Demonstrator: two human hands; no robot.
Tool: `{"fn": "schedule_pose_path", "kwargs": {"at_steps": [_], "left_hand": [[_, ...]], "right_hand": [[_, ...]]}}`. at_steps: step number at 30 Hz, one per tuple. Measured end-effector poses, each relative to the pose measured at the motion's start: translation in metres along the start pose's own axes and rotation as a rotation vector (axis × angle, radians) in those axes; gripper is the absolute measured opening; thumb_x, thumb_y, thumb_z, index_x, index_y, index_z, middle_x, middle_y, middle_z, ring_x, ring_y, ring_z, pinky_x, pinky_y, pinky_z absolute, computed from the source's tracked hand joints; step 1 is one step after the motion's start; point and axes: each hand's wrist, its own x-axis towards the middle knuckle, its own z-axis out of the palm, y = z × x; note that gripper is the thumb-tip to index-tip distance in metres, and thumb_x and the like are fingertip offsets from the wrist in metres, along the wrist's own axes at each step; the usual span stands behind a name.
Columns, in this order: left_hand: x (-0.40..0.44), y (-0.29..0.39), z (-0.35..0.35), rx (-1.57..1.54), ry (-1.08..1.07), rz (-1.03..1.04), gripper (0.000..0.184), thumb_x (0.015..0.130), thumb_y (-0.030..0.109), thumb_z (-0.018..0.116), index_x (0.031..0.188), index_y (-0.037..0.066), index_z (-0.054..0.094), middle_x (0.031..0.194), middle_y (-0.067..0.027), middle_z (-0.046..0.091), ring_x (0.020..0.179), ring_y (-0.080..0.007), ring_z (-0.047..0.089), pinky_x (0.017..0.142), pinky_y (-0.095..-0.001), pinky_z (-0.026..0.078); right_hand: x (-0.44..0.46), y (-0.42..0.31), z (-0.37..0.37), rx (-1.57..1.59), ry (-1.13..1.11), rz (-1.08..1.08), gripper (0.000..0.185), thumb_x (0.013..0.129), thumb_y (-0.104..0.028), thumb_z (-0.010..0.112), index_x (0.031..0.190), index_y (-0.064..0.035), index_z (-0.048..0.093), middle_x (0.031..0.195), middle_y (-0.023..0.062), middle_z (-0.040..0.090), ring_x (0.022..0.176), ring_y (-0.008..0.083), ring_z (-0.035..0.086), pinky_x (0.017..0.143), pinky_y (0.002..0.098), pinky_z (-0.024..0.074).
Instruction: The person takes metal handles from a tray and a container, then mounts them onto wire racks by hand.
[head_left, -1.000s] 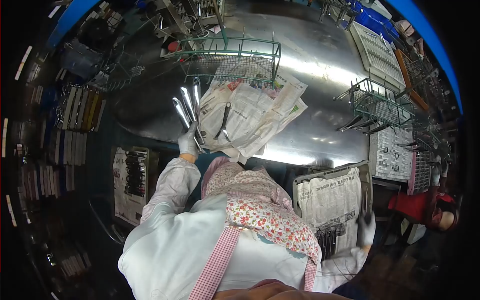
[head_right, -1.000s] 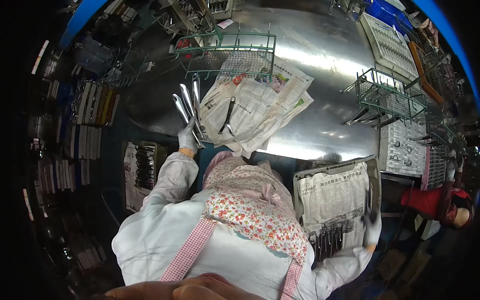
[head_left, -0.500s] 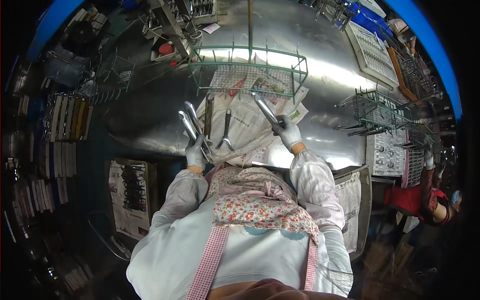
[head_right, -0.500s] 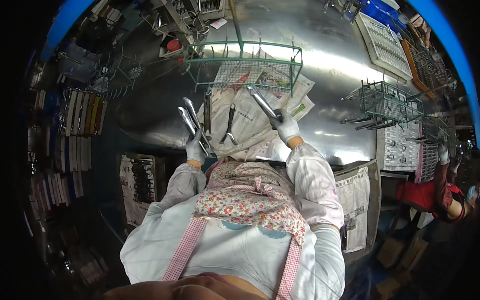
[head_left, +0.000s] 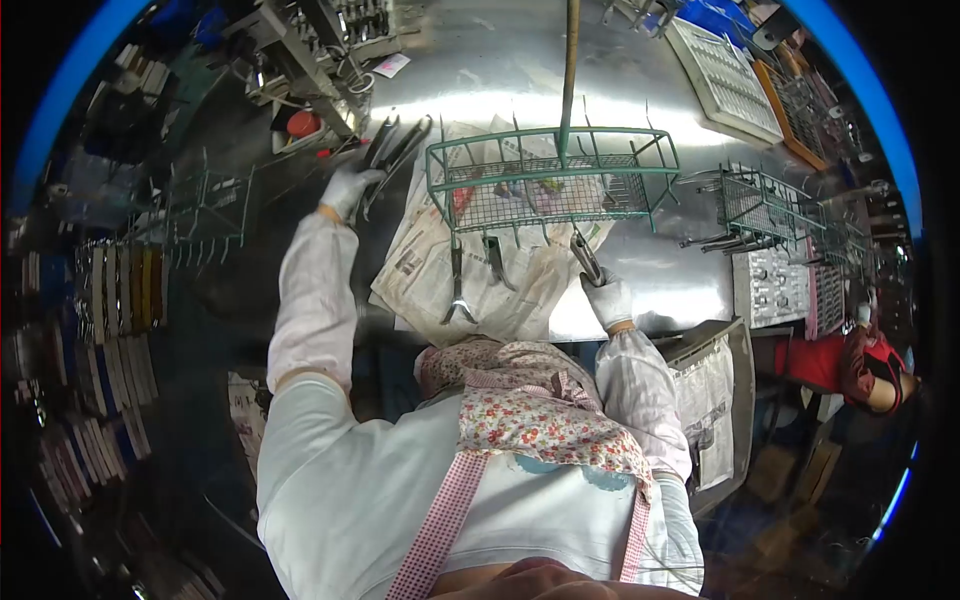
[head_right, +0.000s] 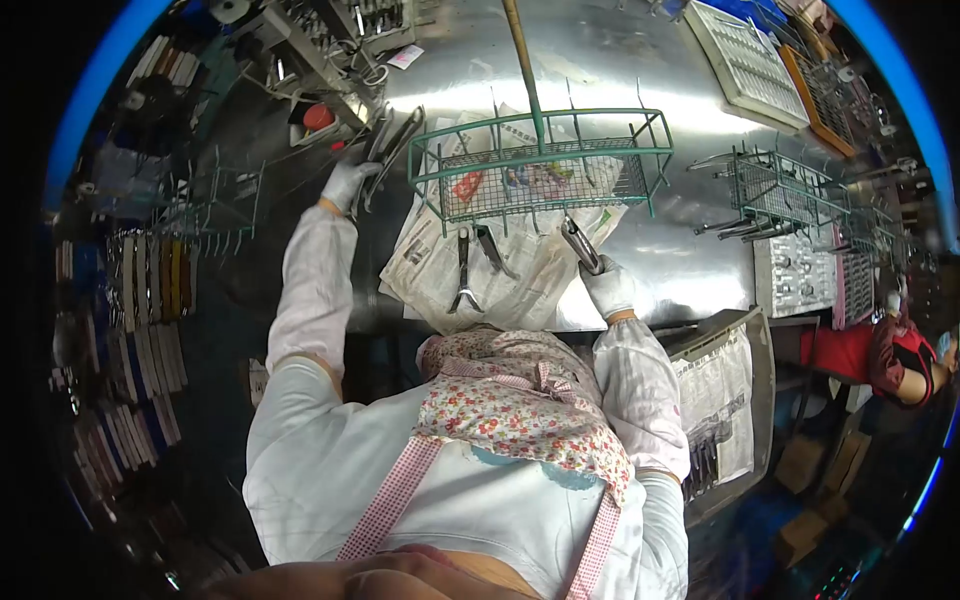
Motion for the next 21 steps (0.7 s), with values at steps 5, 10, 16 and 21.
{"fn": "schedule_pose_path", "kwargs": {"at_steps": [5,10,16,21], "left_hand": [[0.045,0.045,0.009,0.452,-0.3,0.017,0.026,0.077,0.024,0.065,0.087,0.0,0.068,0.067,-0.0097,0.066,0.055,-0.016,0.063,0.049,-0.0289,0.047],[0.112,0.009,0.013,0.514,-0.576,-0.1,0.027,0.074,0.028,0.068,0.086,0.004,0.07,0.072,-0.0081,0.066,0.063,-0.0177,0.063,0.056,-0.0331,0.049],[0.13,-0.025,0.055,0.404,-0.556,0.173,0.024,0.074,0.02,0.068,0.09,0.003,0.069,0.07,-0.0019,0.061,0.057,-0.0106,0.053,0.051,-0.0251,0.043],[0.143,0.018,0.124,0.371,-0.486,0.377,0.045,0.073,0.007,0.059,0.117,-0.001,0.058,0.099,-0.012,0.065,0.086,-0.0205,0.061,0.077,-0.0309,0.049]], "right_hand": [[-0.007,-0.006,-0.006,0.11,-0.037,0.061,0.026,0.078,-0.036,0.067,0.082,-0.0103,0.069,0.072,0.0157,0.065,0.069,0.032,0.064,0.065,0.0382,0.0499],[-0.016,-0.015,-0.013,0.106,-0.033,0.099,0.023,0.078,-0.031,0.068,0.083,-0.0077,0.068,0.068,0.013,0.064,0.063,0.0251,0.062,0.062,0.035,0.0489],[-0.022,-0.012,-0.014,0.087,-0.026,0.08,0.024,0.079,-0.028,0.068,0.083,-0.0051,0.067,0.061,0.0115,0.06,0.056,0.0191,0.058,0.059,0.0333,0.0471],[-0.033,-0.034,-0.023,0.067,-0.12,0.131,0.023,0.079,-0.027,0.067,0.088,-0.0063,0.068,0.073,0.0127,0.066,0.065,0.0223,0.064,0.063,0.0335,0.0501]]}}
